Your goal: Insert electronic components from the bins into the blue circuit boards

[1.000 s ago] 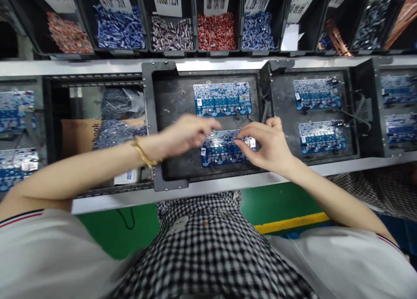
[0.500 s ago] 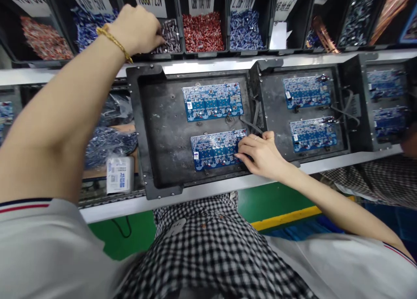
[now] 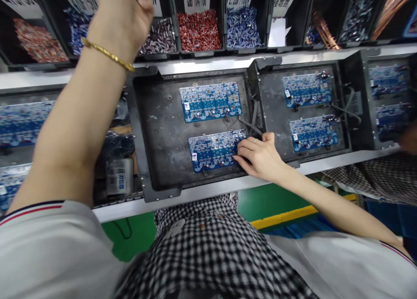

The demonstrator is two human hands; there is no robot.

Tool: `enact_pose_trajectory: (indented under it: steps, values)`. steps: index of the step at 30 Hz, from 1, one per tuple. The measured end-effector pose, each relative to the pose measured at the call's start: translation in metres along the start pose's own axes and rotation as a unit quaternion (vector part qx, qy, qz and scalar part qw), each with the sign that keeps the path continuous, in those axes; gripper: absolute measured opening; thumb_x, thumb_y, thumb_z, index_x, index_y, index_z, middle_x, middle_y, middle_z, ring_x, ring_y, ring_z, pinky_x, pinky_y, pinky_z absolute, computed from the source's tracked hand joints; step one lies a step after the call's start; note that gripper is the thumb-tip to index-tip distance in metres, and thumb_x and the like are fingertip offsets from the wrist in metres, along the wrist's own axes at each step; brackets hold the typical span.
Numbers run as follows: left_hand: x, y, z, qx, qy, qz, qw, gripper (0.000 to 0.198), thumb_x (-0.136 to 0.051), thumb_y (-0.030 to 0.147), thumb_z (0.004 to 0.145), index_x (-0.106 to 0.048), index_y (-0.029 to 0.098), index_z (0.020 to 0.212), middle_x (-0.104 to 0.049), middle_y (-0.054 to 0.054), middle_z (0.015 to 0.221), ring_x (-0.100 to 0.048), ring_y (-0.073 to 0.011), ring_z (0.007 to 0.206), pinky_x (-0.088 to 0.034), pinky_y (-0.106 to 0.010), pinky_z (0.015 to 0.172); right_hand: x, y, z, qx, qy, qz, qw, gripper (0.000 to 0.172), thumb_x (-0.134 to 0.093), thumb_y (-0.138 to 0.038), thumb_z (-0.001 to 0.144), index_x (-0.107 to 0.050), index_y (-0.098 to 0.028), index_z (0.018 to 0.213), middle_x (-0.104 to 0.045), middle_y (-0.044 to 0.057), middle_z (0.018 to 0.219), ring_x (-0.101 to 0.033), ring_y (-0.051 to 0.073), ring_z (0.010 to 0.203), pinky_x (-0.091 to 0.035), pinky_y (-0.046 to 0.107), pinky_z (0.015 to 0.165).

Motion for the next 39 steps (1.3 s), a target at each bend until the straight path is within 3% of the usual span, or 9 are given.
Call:
enact_pose_trajectory:
  steps: [7, 9, 12, 15, 19, 25, 30, 33, 39]
  values:
    - [-0.05, -0.117, -0.045, 0.046, -0.053, -0.036, 0.997, 0.035, -0.059, 0.045, 0.087, -0.062, 0.01, 0.092, -0.05, 0.0, 0.064, -0.032, -0.0023, 0.048, -0.019, -0.016, 0.045, 0.003, -0.006, -0.001, 0.023, -0.003, -0.032, 0.999, 0.033, -0.046, -0.028, 0.093, -0.061, -0.015, 0.067, -0.067, 0.004, 0.077, -0.052, 0.015, 0.07, -0.018, 0.036, 0.072]
    - [-0.061, -0.144, -0.055, 0.051, -0.083, -0.044, 0.994, 0.032, -0.059, 0.039, 0.088, -0.065, 0.008, 0.083, -0.05, -0.001, 0.063, -0.03, -0.0009, 0.045, -0.017, -0.016, 0.044, 0.01, -0.002, 0.001, -0.01, -0.016, 0.015, 1.0, 0.036, -0.045, -0.033, 0.094, -0.06, -0.015, 0.067, -0.066, 0.003, 0.072, -0.052, 0.015, 0.067, -0.019, 0.035, 0.073]
    - [-0.075, -0.167, -0.065, 0.066, -0.111, -0.047, 0.99, 0.038, -0.053, 0.039, 0.091, -0.065, 0.007, 0.074, -0.051, -0.002, 0.061, -0.032, -0.0008, 0.043, -0.018, -0.016, 0.043, 0.024, 0.005, 0.009, -0.092, 0.024, 0.156, 0.983, 0.035, -0.042, -0.033, 0.095, -0.062, -0.017, 0.072, -0.069, 0.002, 0.075, -0.058, 0.014, 0.067, -0.025, 0.033, 0.073]
    - [-0.085, -0.172, -0.07, 0.036, -0.111, -0.042, 0.992, 0.042, -0.054, 0.043, 0.089, -0.064, 0.008, 0.068, -0.053, -0.003, 0.059, -0.034, -0.0019, 0.044, -0.022, -0.017, 0.043, 0.036, 0.004, 0.018, -0.113, 0.086, 0.262, 0.955, 0.02, -0.053, -0.032, 0.09, -0.065, -0.018, 0.082, -0.072, 0.003, 0.085, -0.064, 0.016, 0.078, -0.032, 0.031, 0.074]
    - [-0.091, -0.165, -0.072, 0.012, -0.115, -0.068, 0.991, 0.041, -0.054, 0.039, 0.09, -0.061, 0.008, 0.065, -0.055, -0.003, 0.06, -0.032, -0.0019, 0.043, -0.021, -0.017, 0.042, 0.04, 0.0, 0.025, -0.079, 0.139, 0.221, 0.962, 0.013, -0.056, -0.025, 0.086, -0.064, -0.018, 0.079, -0.071, 0.001, 0.081, -0.063, 0.015, 0.076, -0.028, 0.031, 0.075]
    - [-0.09, -0.163, -0.076, 0.124, -0.058, -0.145, 0.98, 0.021, -0.038, 0.002, 0.091, -0.059, 0.006, 0.091, -0.057, -0.004, 0.07, -0.044, -0.0033, 0.049, -0.03, -0.016, 0.047, 0.024, 0.03, 0.029, -0.06, 0.048, 0.1, 0.992, 0.014, -0.048, -0.02, 0.087, -0.062, -0.017, 0.085, -0.069, 0.004, 0.096, -0.06, 0.018, 0.082, -0.018, 0.033, 0.074]
    - [-0.095, -0.172, -0.079, 0.139, -0.08, -0.081, 0.984, 0.02, -0.045, 0.017, 0.094, -0.057, 0.007, 0.081, -0.059, -0.006, 0.07, -0.035, -0.0018, 0.042, -0.021, -0.017, 0.043, 0.009, 0.047, 0.035, -0.025, 0.012, 0.101, 0.994, 0.015, -0.045, -0.017, 0.086, -0.06, -0.016, 0.086, -0.066, 0.003, 0.099, -0.059, 0.018, 0.086, -0.015, 0.032, 0.072]
    - [-0.093, -0.171, -0.074, 0.122, -0.077, -0.07, 0.987, 0.014, -0.054, 0.015, 0.089, -0.061, 0.007, 0.08, -0.053, 0.0, 0.067, -0.032, 0.0002, 0.043, -0.015, -0.016, 0.042, 0.007, 0.046, 0.036, -0.01, 0.01, 0.094, 0.995, 0.013, -0.046, -0.017, 0.085, -0.059, -0.016, 0.084, -0.065, 0.002, 0.096, -0.059, 0.018, 0.086, -0.015, 0.032, 0.071]
    - [-0.091, -0.169, -0.065, 0.124, -0.072, -0.098, 0.985, 0.011, -0.062, 0.015, 0.083, -0.067, 0.005, 0.084, -0.057, -0.003, 0.072, -0.031, 0.0009, 0.044, -0.015, -0.016, 0.041, 0.008, 0.044, 0.033, -0.001, 0.011, 0.058, 0.998, 0.013, -0.047, -0.018, 0.086, -0.059, -0.015, 0.082, -0.066, 0.004, 0.095, -0.058, 0.019, 0.087, -0.016, 0.034, 0.072]
Point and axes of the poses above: each hand's wrist, its own z-axis towards the middle knuckle, its own x-axis out of the back of the hand, y = z × x, the point moved 1 cm from there along z, towards the middle knuckle
